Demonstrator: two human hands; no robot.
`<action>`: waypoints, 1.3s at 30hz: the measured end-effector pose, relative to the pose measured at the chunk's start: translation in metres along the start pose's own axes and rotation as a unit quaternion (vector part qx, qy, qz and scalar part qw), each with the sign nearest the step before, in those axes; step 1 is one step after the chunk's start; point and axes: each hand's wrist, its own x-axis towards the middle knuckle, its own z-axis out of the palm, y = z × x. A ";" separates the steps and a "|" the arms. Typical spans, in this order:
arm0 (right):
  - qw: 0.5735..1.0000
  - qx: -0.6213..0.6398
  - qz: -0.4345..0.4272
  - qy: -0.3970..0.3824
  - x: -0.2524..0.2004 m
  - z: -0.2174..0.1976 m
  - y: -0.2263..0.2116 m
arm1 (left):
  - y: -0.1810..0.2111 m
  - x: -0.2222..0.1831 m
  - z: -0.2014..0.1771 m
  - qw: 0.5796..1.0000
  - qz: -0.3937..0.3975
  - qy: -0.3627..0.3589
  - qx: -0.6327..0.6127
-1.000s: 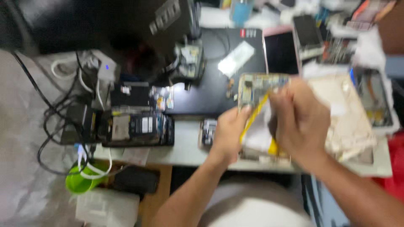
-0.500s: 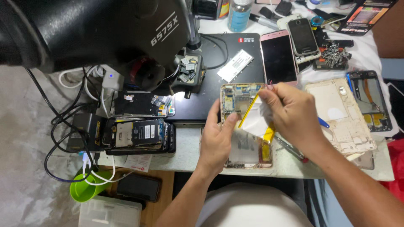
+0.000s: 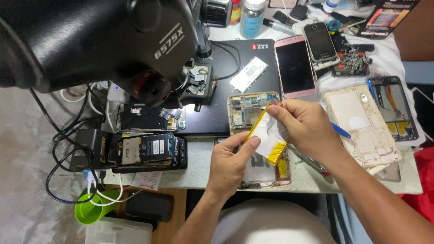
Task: The person disassembles a smartphone by removing the battery, motherboard, and other internal components using a screwdriver, tweezers, and pliers. They then handle a separate blue phone frame and use tweezers to adjust internal parts within it.
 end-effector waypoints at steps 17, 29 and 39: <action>0.983 0.151 0.090 -0.051 -0.027 -0.008 0.004 | -0.020 0.010 -0.005 0.993 0.008 0.090 -0.082; 0.955 0.275 0.108 -0.009 0.004 -0.032 0.031 | -0.008 -0.013 -0.018 0.996 -0.004 0.026 0.089; 0.956 0.234 0.117 -0.135 0.094 0.017 0.029 | -0.012 -0.031 -0.038 0.992 -0.055 0.050 0.100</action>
